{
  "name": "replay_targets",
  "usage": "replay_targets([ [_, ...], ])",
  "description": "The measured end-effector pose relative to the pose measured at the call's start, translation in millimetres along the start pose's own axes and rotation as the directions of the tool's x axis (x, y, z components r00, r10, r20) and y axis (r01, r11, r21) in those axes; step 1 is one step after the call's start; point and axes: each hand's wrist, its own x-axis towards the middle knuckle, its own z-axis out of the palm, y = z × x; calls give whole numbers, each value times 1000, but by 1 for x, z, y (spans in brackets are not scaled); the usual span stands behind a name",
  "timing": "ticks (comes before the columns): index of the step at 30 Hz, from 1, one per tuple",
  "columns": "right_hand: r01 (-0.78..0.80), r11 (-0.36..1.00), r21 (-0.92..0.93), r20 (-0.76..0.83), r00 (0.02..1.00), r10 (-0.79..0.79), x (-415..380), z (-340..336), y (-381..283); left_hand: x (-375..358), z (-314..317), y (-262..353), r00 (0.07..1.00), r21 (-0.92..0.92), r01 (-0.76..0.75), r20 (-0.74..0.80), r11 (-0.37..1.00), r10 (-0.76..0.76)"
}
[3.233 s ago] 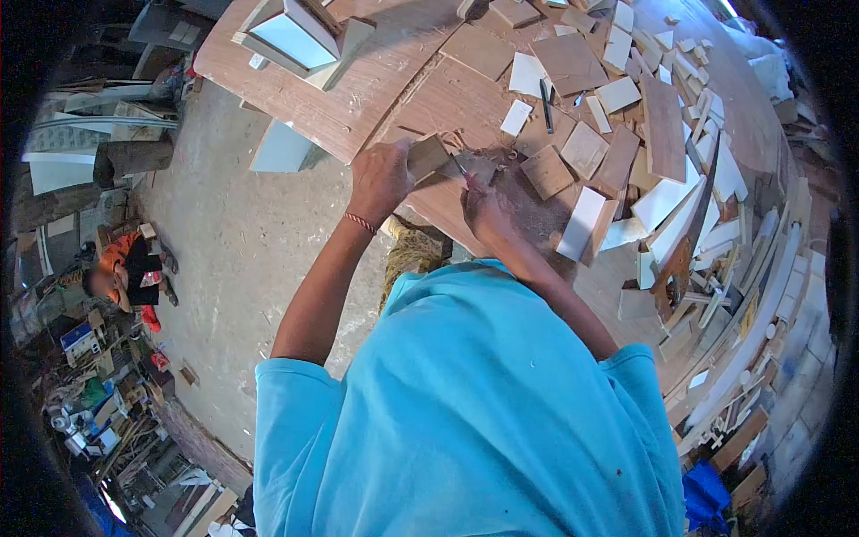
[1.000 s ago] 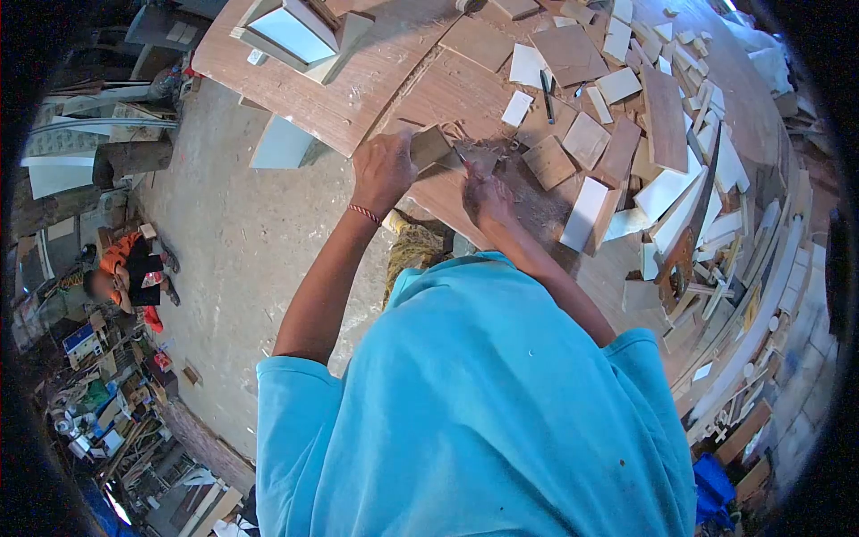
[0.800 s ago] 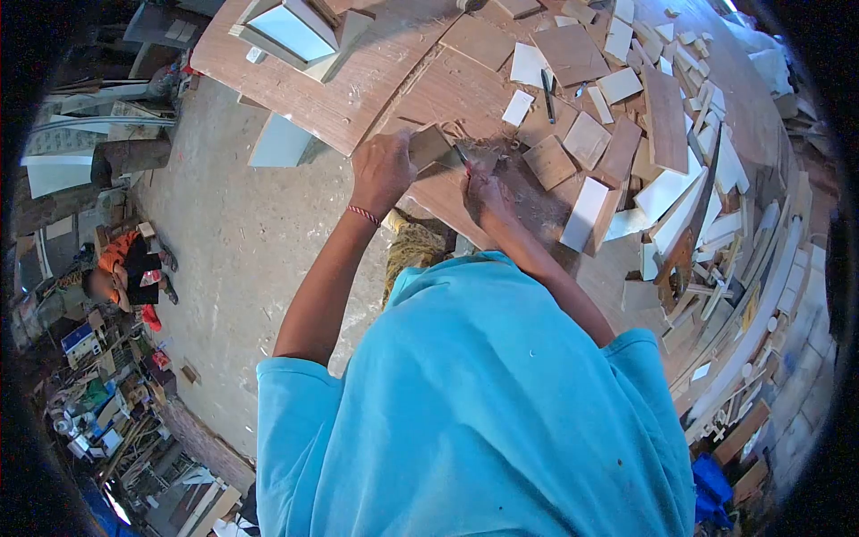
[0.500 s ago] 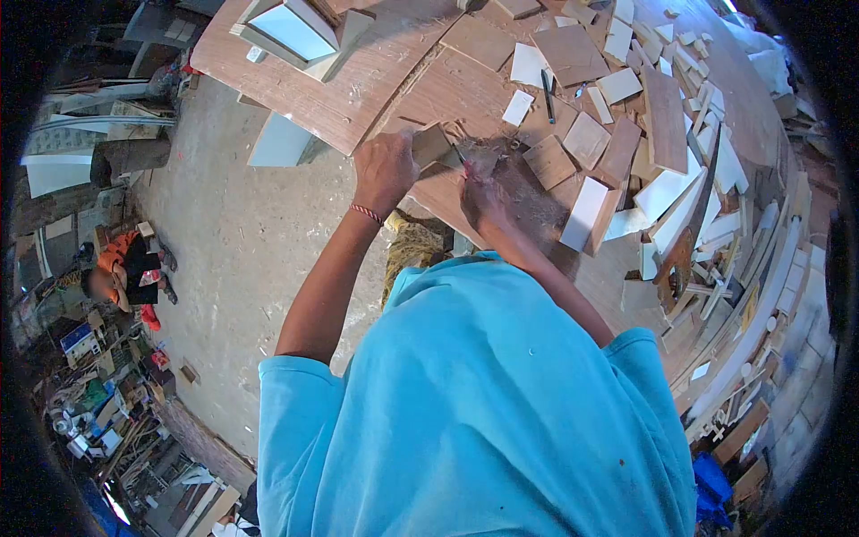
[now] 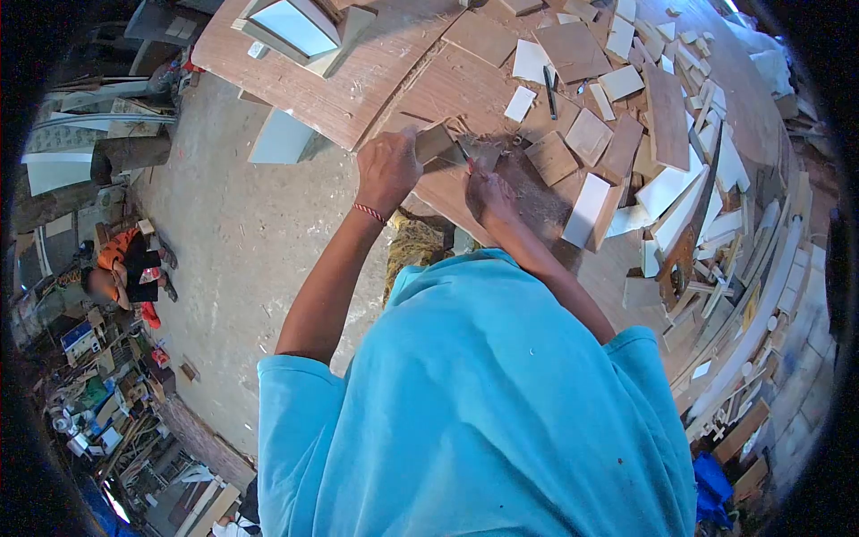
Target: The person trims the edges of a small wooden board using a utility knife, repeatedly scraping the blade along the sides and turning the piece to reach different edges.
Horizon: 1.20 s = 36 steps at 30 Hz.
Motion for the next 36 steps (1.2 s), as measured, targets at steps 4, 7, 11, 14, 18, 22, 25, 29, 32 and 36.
replay_targets([
  [4,37,999,26,-29,999,-36,-1,2,2,-2,2,-5,999,-34,29,13,999,-29],
  [7,-2,999,45,9,1000,2,2,5,-1,1,1,-25,993,8,84,85,996,-85],
  [11,6,996,93,-36,999,-3,3,-5,-1,3,10,-63,945,-464,306,254,831,-206],
  [14,256,949,185,-178,958,-224,18,10,28,2,6,-65,854,-720,518,460,461,-241],
  [18,-247,710,660,311,949,41,11,-37,15,-4,7,-63,823,-768,568,522,296,-223],
  [22,-269,300,915,298,953,-55,10,-49,13,-8,12,-59,828,-806,559,534,195,-169],
  [25,-216,294,931,245,968,-63,10,-56,7,-9,17,-60,828,-776,559,544,294,-140],
  [29,-166,341,925,223,966,-134,9,-52,9,-10,18,-55,832,-778,551,542,301,-122],
  [32,-173,327,929,220,969,-111,12,-45,15,-8,25,-52,823,-729,562,541,390,-175],
  [36,-175,302,937,190,982,-20,-1,-56,2,-23,22,-17,999,-217,35,-32,976,-43],
])
